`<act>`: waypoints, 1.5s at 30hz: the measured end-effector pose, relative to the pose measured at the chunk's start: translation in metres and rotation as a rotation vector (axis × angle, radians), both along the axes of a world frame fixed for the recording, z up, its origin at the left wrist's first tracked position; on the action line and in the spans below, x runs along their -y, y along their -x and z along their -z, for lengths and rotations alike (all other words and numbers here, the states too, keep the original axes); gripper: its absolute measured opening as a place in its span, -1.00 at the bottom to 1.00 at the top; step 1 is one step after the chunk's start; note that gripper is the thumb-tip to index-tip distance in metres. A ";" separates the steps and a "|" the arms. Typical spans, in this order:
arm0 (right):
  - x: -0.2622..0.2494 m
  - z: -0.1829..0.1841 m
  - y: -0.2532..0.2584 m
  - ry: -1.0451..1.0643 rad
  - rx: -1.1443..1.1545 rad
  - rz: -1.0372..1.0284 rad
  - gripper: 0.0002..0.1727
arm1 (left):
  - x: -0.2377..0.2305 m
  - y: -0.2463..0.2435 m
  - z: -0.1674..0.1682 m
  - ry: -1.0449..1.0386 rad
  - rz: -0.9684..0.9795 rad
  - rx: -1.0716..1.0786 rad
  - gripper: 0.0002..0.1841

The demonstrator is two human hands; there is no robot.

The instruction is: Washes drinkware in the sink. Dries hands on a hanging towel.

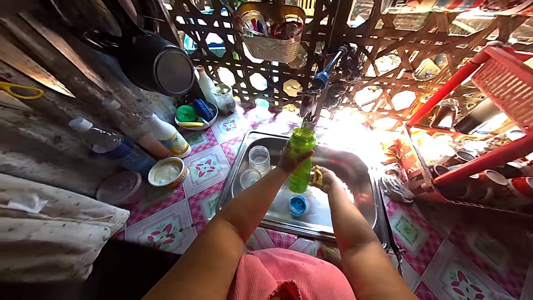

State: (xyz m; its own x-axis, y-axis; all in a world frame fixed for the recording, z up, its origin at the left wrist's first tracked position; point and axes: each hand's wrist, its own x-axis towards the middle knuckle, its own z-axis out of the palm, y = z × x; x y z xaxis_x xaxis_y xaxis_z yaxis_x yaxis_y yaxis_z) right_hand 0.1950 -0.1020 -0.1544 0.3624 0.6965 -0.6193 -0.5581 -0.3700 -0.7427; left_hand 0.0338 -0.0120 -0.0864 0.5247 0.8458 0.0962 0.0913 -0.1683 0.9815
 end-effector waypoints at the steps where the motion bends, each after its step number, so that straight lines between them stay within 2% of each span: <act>1: -0.003 -0.006 -0.008 -0.069 -0.003 0.001 -0.57 | 0.001 -0.001 -0.001 -0.050 0.044 -0.080 0.02; 3: -0.008 -0.024 -0.022 -0.259 -0.036 0.018 -0.58 | 0.006 -0.005 -0.004 -0.131 0.128 -0.269 0.04; 5: -0.010 -0.043 -0.033 -0.406 -0.116 -0.002 -0.53 | 0.007 -0.017 -0.005 -0.225 0.236 -0.483 -0.02; 7: -0.006 -0.064 -0.034 -0.428 -0.144 0.006 -0.49 | 0.009 -0.029 -0.005 -0.367 0.287 -0.635 -0.06; 9: 0.008 -0.069 -0.036 -0.372 -0.048 0.049 -0.55 | 0.015 -0.037 -0.015 -0.525 0.317 -0.754 -0.09; 12: 0.033 -0.040 -0.031 -0.154 0.013 0.171 -0.61 | 0.033 -0.050 -0.029 -0.808 0.437 -0.924 -0.22; 14: 0.042 -0.014 -0.021 0.055 -0.047 0.238 -0.51 | 0.037 -0.060 -0.022 -0.974 0.533 -0.974 -0.29; 16: 0.042 0.002 -0.008 0.167 -0.155 0.244 -0.44 | 0.039 -0.067 -0.013 -1.107 0.588 -1.027 -0.36; 19: 0.030 0.026 0.004 0.170 -0.279 0.173 -0.33 | 0.042 -0.075 -0.016 -1.211 0.672 -1.208 -0.34; 21: 0.022 0.034 0.011 0.151 -0.280 0.148 -0.29 | 0.044 -0.080 -0.020 -1.308 0.709 -1.310 -0.38; 23: 0.014 0.041 0.014 0.168 -0.223 0.144 -0.28 | 0.045 -0.083 -0.022 -1.429 0.717 -1.385 -0.42; 25: 0.014 0.032 0.020 0.201 -0.046 0.143 -0.35 | 0.047 -0.083 -0.025 -1.480 0.726 -1.436 -0.43; 27: 0.018 0.015 0.029 0.191 0.247 0.047 -0.47 | 0.046 -0.079 -0.025 -1.473 0.723 -1.434 -0.41; 30: 0.014 0.021 0.031 0.135 0.866 -0.352 -0.59 | 0.034 -0.070 -0.028 -1.292 0.645 -1.227 -0.38; 32: 0.009 0.037 0.033 0.157 1.129 -0.735 -0.54 | 0.026 -0.067 -0.031 -1.122 0.557 -1.134 -0.34; 33: 0.007 0.046 0.035 0.135 1.191 -0.886 -0.44 | 0.021 -0.065 -0.034 -1.027 0.504 -1.095 -0.32; 34: 0.007 0.049 0.039 0.139 1.211 -0.999 -0.35 | 0.018 -0.063 -0.036 -0.921 0.441 -1.048 -0.30; 35: 0.009 0.048 0.042 0.186 1.211 -1.060 -0.34 | 0.014 -0.060 -0.038 -0.801 0.378 -0.997 -0.27; 37: 0.020 0.027 0.044 0.387 1.199 -1.086 -0.52 | 0.005 -0.054 -0.035 -0.590 0.238 -0.923 -0.20; 39: 0.029 0.018 0.031 0.507 1.134 -1.065 -0.47 | -0.001 -0.048 -0.024 -0.444 0.077 -0.811 -0.17; 42: 0.037 0.034 0.005 0.470 1.041 -1.044 -0.23 | -0.009 -0.040 -0.005 -0.380 -0.101 -0.650 -0.14; 43: 0.038 0.032 0.001 0.439 1.035 -1.019 -0.21 | -0.012 -0.038 0.003 -0.374 -0.144 -0.576 -0.16; 45: 0.039 0.016 -0.003 0.389 1.077 -0.871 -0.31 | -0.014 -0.035 0.014 -0.299 -0.181 -0.492 -0.11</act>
